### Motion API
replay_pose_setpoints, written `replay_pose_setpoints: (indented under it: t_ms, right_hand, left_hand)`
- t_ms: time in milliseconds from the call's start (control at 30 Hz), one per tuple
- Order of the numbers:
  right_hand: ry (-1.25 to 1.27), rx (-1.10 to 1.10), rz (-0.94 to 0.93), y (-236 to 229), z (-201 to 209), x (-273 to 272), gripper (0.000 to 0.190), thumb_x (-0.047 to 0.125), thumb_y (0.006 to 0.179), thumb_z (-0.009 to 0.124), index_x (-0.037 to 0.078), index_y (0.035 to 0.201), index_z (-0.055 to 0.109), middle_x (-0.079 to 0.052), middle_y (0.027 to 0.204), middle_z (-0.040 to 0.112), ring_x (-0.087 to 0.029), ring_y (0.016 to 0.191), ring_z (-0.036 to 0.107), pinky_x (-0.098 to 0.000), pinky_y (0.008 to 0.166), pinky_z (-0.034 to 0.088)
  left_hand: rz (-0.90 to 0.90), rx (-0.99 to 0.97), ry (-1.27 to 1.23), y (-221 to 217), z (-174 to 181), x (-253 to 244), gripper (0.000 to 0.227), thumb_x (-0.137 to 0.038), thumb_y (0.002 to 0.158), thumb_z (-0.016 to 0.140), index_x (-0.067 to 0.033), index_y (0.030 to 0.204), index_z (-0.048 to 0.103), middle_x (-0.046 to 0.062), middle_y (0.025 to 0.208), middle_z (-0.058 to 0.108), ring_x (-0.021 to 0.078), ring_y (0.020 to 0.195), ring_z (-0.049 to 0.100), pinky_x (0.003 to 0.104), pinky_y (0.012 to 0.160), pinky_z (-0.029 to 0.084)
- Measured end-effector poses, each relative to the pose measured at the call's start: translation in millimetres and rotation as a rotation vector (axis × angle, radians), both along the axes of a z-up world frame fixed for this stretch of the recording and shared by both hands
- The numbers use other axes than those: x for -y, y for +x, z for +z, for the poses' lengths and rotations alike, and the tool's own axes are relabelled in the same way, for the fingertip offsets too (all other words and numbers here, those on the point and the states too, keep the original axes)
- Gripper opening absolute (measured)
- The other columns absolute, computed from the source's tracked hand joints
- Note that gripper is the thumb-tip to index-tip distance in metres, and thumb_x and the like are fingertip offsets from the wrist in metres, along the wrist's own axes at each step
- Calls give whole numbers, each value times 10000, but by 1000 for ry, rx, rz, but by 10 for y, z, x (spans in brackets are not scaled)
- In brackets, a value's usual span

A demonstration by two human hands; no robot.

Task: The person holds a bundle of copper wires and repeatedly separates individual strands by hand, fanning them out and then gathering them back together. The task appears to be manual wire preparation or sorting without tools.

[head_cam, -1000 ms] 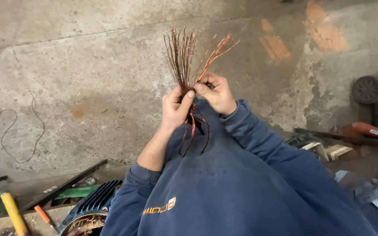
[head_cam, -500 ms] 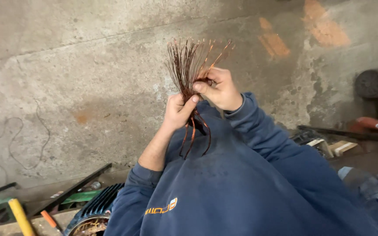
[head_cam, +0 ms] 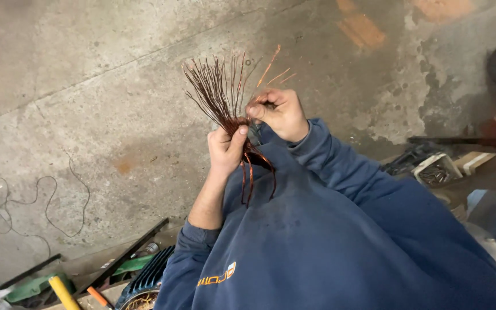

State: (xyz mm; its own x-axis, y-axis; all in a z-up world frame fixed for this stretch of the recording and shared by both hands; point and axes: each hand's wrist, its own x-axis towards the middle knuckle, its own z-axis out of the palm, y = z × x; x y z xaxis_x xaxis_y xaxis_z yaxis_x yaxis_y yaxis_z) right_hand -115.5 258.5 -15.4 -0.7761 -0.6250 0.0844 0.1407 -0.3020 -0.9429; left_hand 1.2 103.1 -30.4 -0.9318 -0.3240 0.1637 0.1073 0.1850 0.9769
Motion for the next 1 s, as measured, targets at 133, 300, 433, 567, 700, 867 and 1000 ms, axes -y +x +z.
replay_pose_setpoints:
  t_ms: [133,300,433,567,700,867,1000]
  right_hand:
    - [-14,33,20,12,23,12,131,91,1003,747,-25,1004,686,-37,890,701,-83,770,613,-245,705,514]
    - [30,-26,2,35,94,32,145,108,1011,729,-27,1038,684,-13,946,677,-62,860,598,-226,776,511]
    - [15,-34,-2,76,52,52,137,121,1034,686,3,1077,630,7,949,666,-54,862,606,-224,786,522]
    - [46,-279,-53,89,158,62,138,152,1083,638,18,1102,609,-14,972,634,-76,882,575,-244,802,503]
    - [-71,-89,-114,21,-94,75,329,391,1094,552,65,1060,570,-13,896,595,-93,817,566,-260,762,497]
    - [-404,-5,-21,-156,167,59,537,608,1080,437,115,870,474,-19,797,516,-138,734,558,-319,706,480]
    - [-610,46,86,-333,243,-162,634,659,1157,358,125,861,527,-5,784,564,-146,728,601,-319,690,482]
  left_hand:
    - [14,25,4,-9,135,-13,199,-164,986,733,14,1075,728,-5,727,668,45,666,560,239,584,482]
    - [4,6,-6,-9,122,-8,164,-151,1014,685,1,1027,747,-7,688,646,51,648,575,255,592,480]
    - [42,2,-51,-11,123,-36,159,-144,1013,685,2,1019,749,1,668,637,53,637,579,258,589,483]
    - [73,23,-39,-20,166,-47,166,-153,1012,691,0,975,742,11,650,640,62,612,574,263,566,478]
    - [-10,71,-136,-43,298,-87,171,-172,968,728,-4,933,733,35,601,635,69,553,609,272,532,489]
    - [-32,11,-134,-54,305,-114,173,-183,985,726,-14,949,729,43,612,624,79,558,595,278,537,480]
    - [12,71,-66,-20,165,-38,192,-192,1010,719,-17,932,732,22,592,597,80,557,547,276,525,451]
